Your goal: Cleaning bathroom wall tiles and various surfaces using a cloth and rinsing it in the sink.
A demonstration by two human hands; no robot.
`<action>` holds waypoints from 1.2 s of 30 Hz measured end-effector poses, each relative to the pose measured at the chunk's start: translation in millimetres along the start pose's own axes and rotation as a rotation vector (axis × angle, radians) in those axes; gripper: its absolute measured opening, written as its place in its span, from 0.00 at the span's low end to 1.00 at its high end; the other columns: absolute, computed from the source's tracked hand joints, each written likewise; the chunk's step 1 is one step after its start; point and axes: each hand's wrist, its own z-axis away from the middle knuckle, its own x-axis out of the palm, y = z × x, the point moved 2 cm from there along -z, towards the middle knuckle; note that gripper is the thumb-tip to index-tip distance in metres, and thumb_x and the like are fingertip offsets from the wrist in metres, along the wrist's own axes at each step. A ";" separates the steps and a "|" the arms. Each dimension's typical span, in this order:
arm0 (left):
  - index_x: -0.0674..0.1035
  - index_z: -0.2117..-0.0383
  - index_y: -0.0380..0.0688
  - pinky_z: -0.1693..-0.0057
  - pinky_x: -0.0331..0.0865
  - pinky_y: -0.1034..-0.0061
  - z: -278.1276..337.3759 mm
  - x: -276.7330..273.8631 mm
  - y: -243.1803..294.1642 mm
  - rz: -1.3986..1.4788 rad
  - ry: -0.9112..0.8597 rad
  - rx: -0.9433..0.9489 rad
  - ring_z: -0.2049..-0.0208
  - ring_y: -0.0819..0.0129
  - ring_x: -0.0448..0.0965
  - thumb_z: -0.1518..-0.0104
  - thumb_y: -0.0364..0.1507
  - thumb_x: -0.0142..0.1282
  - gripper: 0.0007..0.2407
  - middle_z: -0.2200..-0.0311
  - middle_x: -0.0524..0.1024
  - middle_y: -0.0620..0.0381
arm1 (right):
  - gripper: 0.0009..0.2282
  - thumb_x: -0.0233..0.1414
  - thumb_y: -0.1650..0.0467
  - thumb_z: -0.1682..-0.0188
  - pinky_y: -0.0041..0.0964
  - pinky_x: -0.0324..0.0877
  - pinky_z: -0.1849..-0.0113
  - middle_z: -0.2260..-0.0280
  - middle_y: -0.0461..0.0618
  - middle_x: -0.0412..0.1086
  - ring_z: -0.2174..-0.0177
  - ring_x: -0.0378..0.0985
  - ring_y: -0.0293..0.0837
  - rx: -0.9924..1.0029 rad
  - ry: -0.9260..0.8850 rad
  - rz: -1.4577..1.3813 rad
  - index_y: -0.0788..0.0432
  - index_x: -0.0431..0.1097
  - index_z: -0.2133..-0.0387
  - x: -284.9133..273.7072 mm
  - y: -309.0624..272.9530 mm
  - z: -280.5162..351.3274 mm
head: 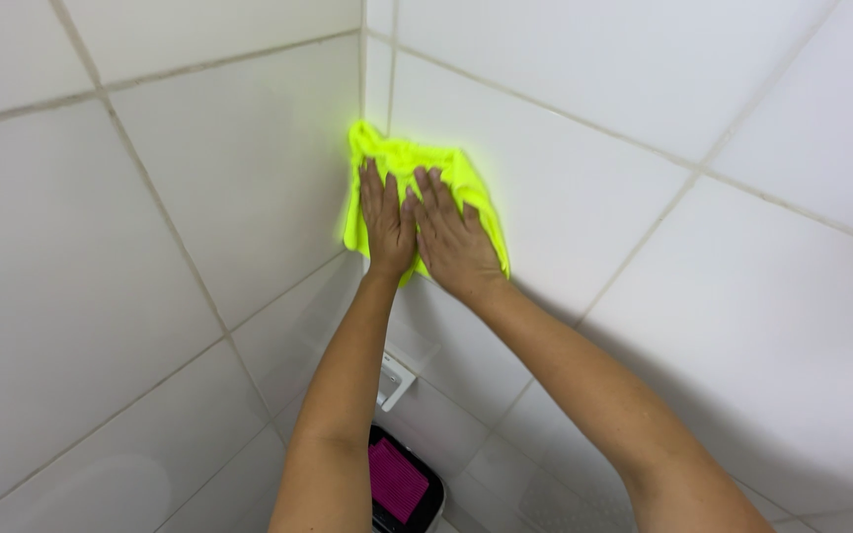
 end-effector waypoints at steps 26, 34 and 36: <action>0.49 0.28 0.39 0.26 0.34 0.58 326.7 46.4 152.1 0.177 -0.507 -0.793 0.25 0.44 0.27 0.31 0.41 0.39 0.29 0.26 0.33 0.36 | 0.33 0.48 0.70 0.53 0.41 0.61 0.45 0.29 0.53 0.46 0.40 0.63 0.44 -0.058 -0.504 -0.708 0.63 0.47 0.32 8.5 -46.2 329.5; 0.57 0.29 0.40 0.26 0.30 0.40 184.2 71.6 277.4 0.055 -0.314 -0.267 0.26 0.31 0.26 0.31 0.38 0.45 0.27 0.26 0.36 0.30 | 0.29 0.48 0.65 0.47 0.61 0.52 0.39 0.31 0.58 0.47 0.33 0.48 0.59 0.218 -0.273 -0.681 0.57 0.53 0.31 -78.6 102.7 323.9; 0.57 0.28 0.46 0.27 0.32 0.36 126.3 64.2 313.6 0.100 -0.393 -0.176 0.26 0.31 0.25 0.30 0.39 0.46 0.26 0.25 0.36 0.36 | 0.27 0.49 0.64 0.45 0.65 0.45 0.36 0.28 0.56 0.45 0.30 0.42 0.59 0.271 -0.124 -0.607 0.56 0.57 0.32 -95.9 145.3 319.8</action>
